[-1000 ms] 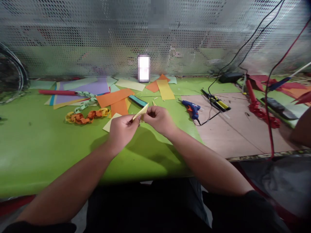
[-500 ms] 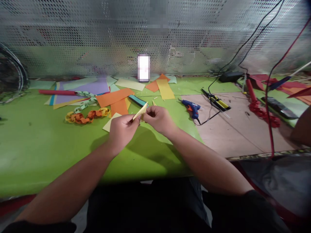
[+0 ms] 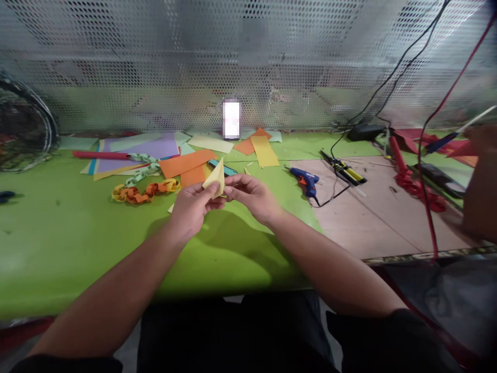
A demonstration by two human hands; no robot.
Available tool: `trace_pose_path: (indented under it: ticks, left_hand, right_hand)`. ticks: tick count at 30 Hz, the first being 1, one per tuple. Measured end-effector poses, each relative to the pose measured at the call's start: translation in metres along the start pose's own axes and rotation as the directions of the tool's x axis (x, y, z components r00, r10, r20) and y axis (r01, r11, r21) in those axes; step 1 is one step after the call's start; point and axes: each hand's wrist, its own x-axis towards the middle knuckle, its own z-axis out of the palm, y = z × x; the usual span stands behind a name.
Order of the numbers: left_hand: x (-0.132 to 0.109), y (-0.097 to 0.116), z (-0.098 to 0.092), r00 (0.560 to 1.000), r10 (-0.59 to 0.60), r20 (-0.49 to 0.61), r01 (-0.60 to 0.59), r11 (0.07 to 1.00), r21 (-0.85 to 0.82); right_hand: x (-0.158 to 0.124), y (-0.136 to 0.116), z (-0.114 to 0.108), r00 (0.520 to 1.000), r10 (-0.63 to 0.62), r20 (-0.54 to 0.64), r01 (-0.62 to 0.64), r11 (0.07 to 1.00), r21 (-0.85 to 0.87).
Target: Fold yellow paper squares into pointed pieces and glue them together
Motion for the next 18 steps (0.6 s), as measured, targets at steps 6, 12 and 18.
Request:
trace_pose_path:
  ticks: [6, 12, 18]
  left_hand:
    - [-0.0036, 0.0002, -0.0008, 0.996, -0.024, 0.084, 0.026, 0.999, -0.025]
    - [-0.0034, -0.0028, -0.0014, 0.995, -0.035, 0.096, 0.035, 0.999, -0.002]
    - [-0.0053, -0.0014, -0.0002, 0.991, -0.045, 0.128, 0.043, 0.999, 0.021]
  right_hand:
    - [0.0004, -0.0021, 0.0046, 1.0, -0.012, 0.003, 0.012, 0.997, 0.074]
    - [0.0015, -0.0027, 0.0052, 1.0, 0.009, 0.017, -0.011, 0.996, 0.092]
    - [0.0016, -0.0019, 0.002, 0.997, 0.065, 0.053, -0.071, 0.99, 0.124]
